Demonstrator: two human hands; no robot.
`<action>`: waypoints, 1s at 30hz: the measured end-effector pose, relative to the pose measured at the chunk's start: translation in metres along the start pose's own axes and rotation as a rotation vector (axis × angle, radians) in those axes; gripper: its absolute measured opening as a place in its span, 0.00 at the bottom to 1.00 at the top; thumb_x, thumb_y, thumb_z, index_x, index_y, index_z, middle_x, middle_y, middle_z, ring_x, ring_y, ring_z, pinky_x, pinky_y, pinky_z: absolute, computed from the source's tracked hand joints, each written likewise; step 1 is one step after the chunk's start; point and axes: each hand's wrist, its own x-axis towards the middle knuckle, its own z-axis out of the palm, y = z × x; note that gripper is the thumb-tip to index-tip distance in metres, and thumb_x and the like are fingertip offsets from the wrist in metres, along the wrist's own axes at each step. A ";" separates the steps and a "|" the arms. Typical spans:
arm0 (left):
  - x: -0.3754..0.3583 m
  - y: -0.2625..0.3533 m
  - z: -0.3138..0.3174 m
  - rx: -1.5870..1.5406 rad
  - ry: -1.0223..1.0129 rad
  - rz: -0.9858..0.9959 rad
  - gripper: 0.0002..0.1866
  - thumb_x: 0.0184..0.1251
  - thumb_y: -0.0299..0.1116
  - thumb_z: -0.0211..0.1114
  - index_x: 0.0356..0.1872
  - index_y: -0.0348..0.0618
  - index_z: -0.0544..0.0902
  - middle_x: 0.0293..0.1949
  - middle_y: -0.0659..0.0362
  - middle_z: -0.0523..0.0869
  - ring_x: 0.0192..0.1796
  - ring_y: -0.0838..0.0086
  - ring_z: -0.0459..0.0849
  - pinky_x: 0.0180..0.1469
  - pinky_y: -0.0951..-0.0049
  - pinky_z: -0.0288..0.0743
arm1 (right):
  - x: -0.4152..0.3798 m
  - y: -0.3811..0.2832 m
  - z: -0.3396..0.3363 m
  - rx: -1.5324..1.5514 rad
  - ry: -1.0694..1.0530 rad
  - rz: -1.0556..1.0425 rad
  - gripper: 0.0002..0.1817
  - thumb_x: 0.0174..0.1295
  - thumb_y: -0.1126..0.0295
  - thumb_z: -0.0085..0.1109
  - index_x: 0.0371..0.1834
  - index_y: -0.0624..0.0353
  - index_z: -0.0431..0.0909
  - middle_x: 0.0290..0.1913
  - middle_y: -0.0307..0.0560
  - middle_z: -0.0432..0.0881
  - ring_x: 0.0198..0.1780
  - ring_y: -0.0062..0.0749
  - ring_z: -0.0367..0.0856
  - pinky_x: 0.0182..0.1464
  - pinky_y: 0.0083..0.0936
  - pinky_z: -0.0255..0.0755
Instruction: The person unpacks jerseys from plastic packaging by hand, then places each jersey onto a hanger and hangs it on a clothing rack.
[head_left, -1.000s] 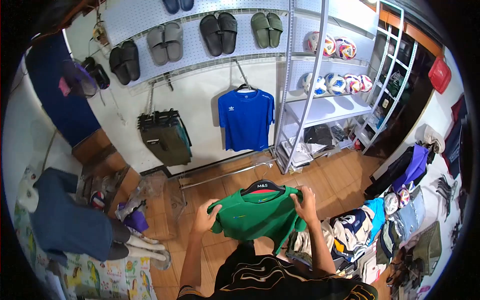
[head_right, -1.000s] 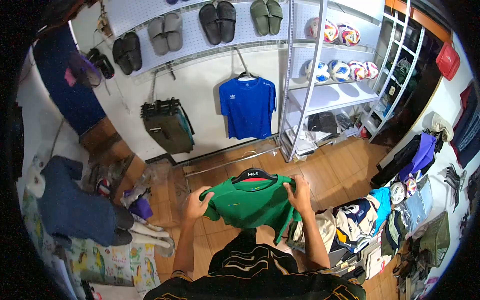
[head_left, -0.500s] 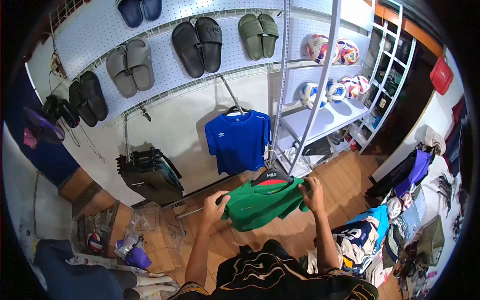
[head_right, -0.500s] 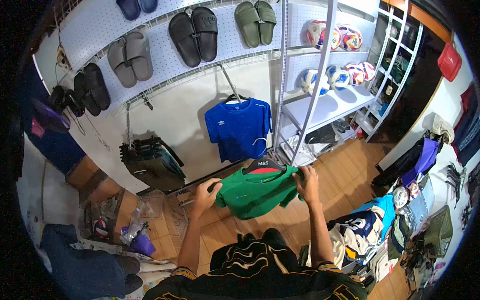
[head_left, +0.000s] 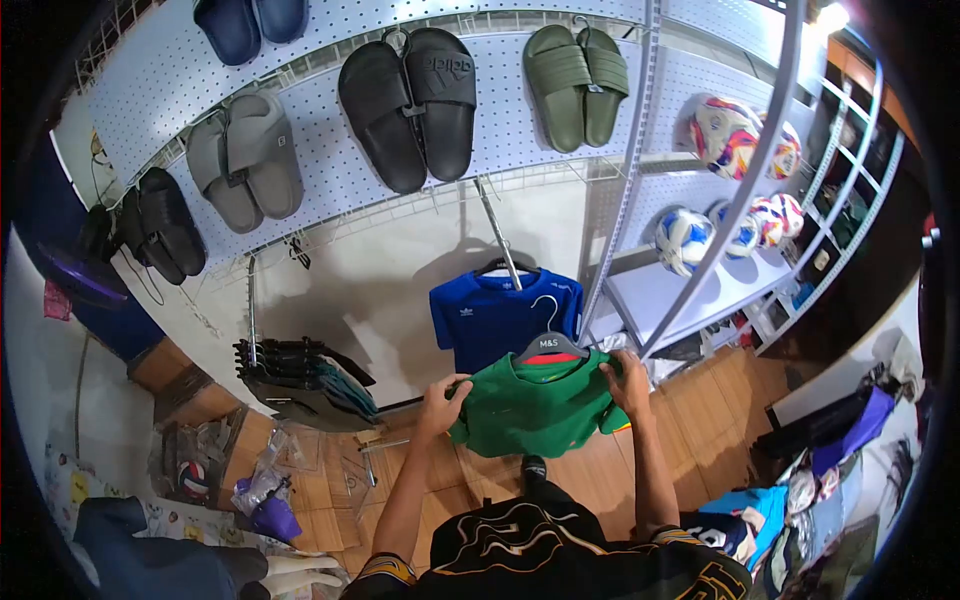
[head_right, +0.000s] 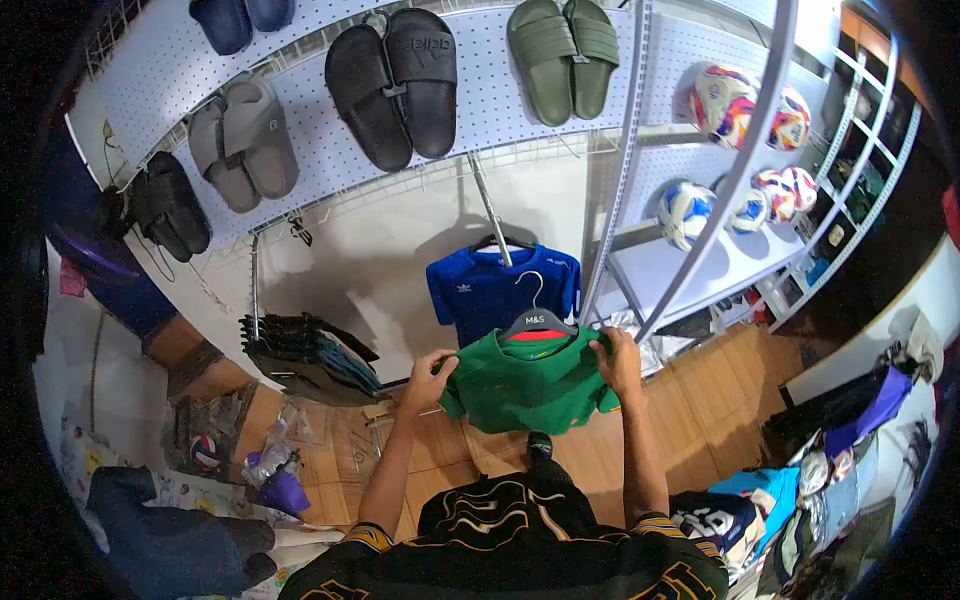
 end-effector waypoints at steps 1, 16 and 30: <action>0.013 -0.002 0.003 0.034 0.007 -0.047 0.23 0.76 0.46 0.65 0.54 0.32 0.85 0.45 0.52 0.90 0.47 0.69 0.86 0.51 0.66 0.78 | 0.016 0.007 0.005 0.018 -0.032 0.022 0.14 0.62 0.67 0.70 0.47 0.62 0.82 0.45 0.57 0.85 0.49 0.58 0.82 0.51 0.45 0.76; 0.121 -0.052 0.031 0.136 0.221 -0.157 0.20 0.78 0.44 0.62 0.53 0.34 0.84 0.49 0.45 0.90 0.56 0.55 0.87 0.57 0.62 0.78 | 0.175 0.078 0.091 0.096 -0.172 -0.150 0.13 0.64 0.68 0.68 0.47 0.62 0.81 0.45 0.57 0.85 0.49 0.58 0.82 0.51 0.47 0.75; 0.122 -0.075 0.015 0.167 0.258 -0.310 0.21 0.80 0.43 0.61 0.61 0.37 0.82 0.51 0.48 0.88 0.54 0.64 0.86 0.57 0.64 0.77 | 0.178 0.077 0.140 0.123 -0.334 -0.111 0.18 0.66 0.66 0.65 0.57 0.60 0.80 0.49 0.58 0.82 0.55 0.59 0.78 0.58 0.49 0.71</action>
